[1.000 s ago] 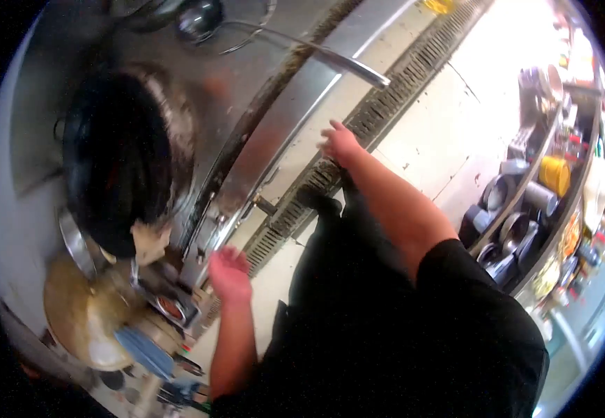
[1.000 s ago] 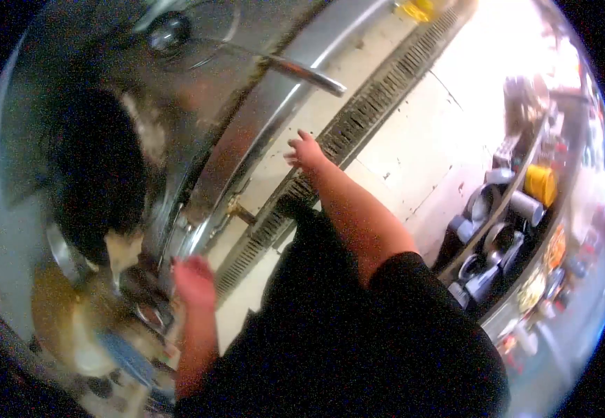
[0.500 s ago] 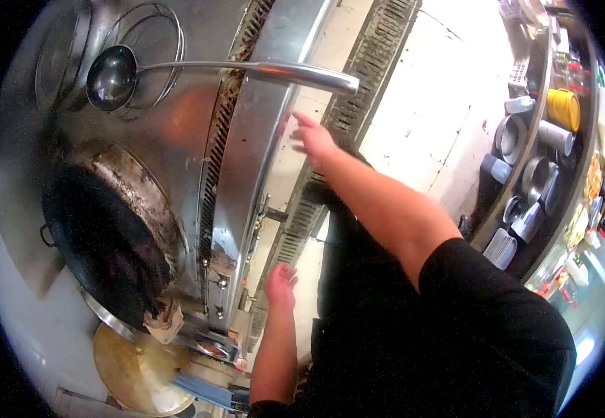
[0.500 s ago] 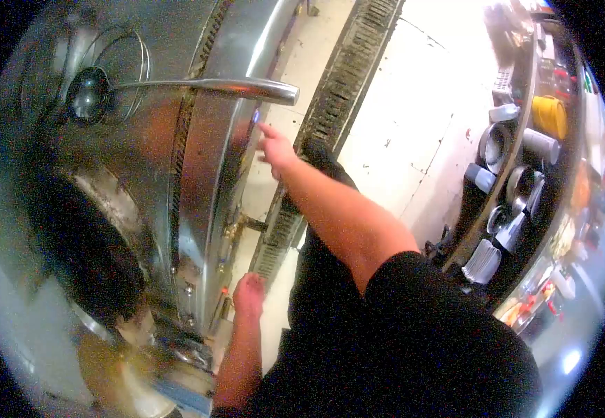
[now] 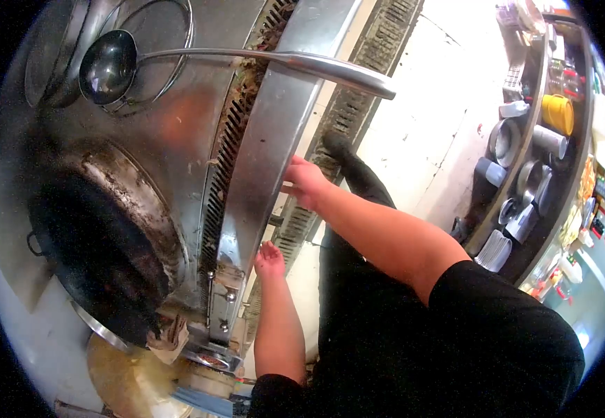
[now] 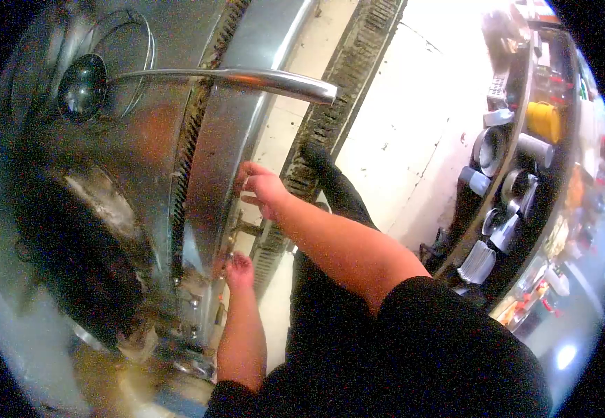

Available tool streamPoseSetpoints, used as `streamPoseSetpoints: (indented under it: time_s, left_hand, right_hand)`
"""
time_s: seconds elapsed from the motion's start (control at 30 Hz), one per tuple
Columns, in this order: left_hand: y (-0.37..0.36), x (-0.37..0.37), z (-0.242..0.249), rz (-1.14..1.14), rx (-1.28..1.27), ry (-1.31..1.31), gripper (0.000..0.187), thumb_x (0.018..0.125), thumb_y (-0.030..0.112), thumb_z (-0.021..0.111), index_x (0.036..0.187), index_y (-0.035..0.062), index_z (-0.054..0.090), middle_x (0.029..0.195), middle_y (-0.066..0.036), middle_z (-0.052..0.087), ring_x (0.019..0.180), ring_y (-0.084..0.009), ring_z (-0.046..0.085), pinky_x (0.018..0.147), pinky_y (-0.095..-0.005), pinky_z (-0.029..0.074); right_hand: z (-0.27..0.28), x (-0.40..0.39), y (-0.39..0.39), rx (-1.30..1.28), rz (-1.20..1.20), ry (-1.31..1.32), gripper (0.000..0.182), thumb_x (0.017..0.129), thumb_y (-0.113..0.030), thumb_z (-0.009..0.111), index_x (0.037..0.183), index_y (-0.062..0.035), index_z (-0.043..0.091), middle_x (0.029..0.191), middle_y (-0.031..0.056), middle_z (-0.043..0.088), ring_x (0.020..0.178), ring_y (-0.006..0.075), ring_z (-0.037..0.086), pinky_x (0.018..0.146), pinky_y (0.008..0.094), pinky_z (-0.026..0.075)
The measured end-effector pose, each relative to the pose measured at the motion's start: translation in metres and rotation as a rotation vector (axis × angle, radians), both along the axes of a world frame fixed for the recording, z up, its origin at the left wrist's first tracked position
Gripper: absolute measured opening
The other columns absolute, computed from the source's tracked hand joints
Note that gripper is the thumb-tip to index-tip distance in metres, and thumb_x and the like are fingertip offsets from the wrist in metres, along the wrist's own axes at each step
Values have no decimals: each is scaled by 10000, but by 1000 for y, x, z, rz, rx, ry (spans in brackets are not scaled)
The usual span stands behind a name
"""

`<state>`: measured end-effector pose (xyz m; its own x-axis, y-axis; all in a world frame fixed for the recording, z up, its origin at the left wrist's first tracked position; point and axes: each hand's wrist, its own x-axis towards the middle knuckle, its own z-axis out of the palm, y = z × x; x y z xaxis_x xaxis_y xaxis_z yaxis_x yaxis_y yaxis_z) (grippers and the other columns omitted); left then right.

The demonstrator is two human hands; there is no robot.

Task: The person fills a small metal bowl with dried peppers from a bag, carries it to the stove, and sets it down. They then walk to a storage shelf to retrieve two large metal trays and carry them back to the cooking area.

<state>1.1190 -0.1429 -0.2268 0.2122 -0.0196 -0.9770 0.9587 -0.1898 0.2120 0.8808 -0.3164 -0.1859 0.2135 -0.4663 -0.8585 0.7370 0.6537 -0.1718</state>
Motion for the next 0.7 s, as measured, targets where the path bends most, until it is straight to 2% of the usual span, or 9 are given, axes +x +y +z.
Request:
streamPoseSetpoints:
  time_s: [0.07,0.1,0.17,0.27,0.4,0.47,0.6,0.67,0.7]
  left_hand:
    - [-10,-13,7,-34,-38,0,293,860,298,477,961,42,578,855,-108,627,758,-224,602,651,-320,502]
    - [-9,-10,2,-30,-37,8,293,860,298,477,961,42,578,855,-108,627,758,-224,602,651,-320,502]
    - [-8,0,-7,105,-163,130,252,832,258,497,914,41,596,837,-92,633,749,-220,598,666,-327,497]
    - [-3,4,-13,164,-182,131,217,799,218,531,887,33,603,813,-89,630,735,-217,594,665,-336,491]
    - [16,15,-16,192,-300,212,217,797,202,532,896,21,598,813,-99,623,756,-224,588,681,-353,479]
    - [28,24,-16,91,-398,179,213,800,192,516,883,11,593,826,-108,617,764,-230,578,694,-361,466]
    - [31,19,9,147,-473,297,231,815,218,505,875,10,585,831,-106,611,767,-233,569,710,-375,457]
    - [22,4,30,140,-463,169,136,763,90,517,800,-31,567,764,-127,589,714,-233,560,683,-322,469]
    - [26,6,26,140,-464,170,136,763,90,517,800,-31,567,764,-127,589,714,-233,560,683,-322,469]
  right_hand:
    - [8,-1,-3,37,-16,5,461,755,35,390,1147,-168,522,956,-13,543,823,142,488,773,357,401]
    - [10,-1,-2,74,-35,0,458,755,37,389,1140,-171,527,939,-12,541,820,144,485,770,356,403]
    - [8,-2,-4,88,-19,7,457,758,38,383,1138,-170,529,942,-8,541,821,146,487,768,356,408]
    - [13,-2,-6,108,1,18,444,770,32,379,1137,-168,529,949,0,545,827,150,494,769,357,417]
    - [17,-3,-9,126,26,48,405,810,-5,395,1162,-165,515,956,9,561,847,152,509,783,360,427]
    - [22,-3,-11,143,31,43,398,819,-19,406,1174,-167,506,953,8,565,852,152,512,787,361,427]
    - [24,-5,-13,152,20,21,389,841,-48,422,1200,-183,488,953,11,571,862,153,518,789,360,428]
    - [22,-5,-12,155,19,15,399,836,-43,427,1203,-188,486,951,13,569,855,153,518,787,361,432]
    - [21,-5,-12,158,19,9,409,832,-38,432,1207,-194,483,950,16,567,848,153,517,784,361,436]
